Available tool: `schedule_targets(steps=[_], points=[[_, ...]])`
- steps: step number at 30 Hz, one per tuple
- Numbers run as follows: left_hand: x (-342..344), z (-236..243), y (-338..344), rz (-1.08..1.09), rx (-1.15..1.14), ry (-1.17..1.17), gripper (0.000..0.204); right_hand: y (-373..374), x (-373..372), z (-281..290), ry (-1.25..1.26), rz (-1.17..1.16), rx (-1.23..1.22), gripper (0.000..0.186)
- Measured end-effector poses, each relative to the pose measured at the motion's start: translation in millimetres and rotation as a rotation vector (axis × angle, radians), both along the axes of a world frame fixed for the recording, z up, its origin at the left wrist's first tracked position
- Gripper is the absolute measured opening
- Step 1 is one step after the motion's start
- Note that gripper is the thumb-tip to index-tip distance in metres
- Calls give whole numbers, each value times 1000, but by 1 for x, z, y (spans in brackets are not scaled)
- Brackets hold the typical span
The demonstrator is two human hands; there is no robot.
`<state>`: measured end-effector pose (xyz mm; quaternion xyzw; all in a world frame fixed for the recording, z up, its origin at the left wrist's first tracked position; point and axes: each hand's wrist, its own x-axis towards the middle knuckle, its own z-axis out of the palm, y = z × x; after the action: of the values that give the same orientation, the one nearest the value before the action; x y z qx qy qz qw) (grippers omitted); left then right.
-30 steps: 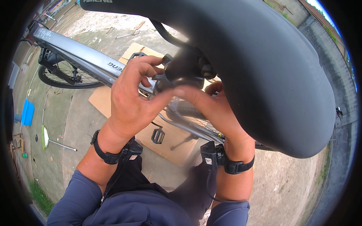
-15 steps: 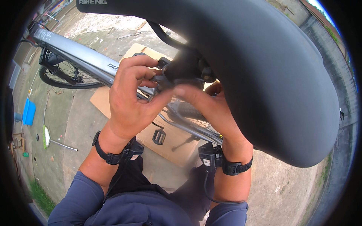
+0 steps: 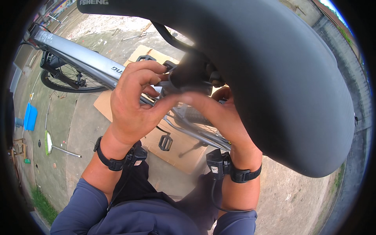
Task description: The person removes a mounting bracket from a bicycle seat post and uses a screwdriver to manipulate a small component while sitting on a cardboard sheet.
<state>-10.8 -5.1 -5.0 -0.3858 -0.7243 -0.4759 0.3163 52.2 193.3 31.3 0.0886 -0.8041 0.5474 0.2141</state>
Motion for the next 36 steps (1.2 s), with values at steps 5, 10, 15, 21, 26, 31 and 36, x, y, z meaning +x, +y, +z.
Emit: schedule_targets(steps=[5,10,15,21,26,31,36], points=[[0,4,-1,13,-29,22,49,5,4,5,-59,26,-17,66],[-2,11,-1,15,-37,7,48,11,3,11,-53,-63,204,61],[-6,13,-1,-18,-58,9,47,17,0,19,16,-56,367,58],[-6,16,-2,-30,-72,-7,46,20,-8,27,-1,25,222,57],[-6,16,-3,-32,-85,0,45,22,-10,30,8,43,124,57],[-5,16,-3,-30,-98,-12,45,22,-8,29,13,48,80,56],[-6,16,-3,-29,-94,2,45,20,-9,28,3,65,91,56]])
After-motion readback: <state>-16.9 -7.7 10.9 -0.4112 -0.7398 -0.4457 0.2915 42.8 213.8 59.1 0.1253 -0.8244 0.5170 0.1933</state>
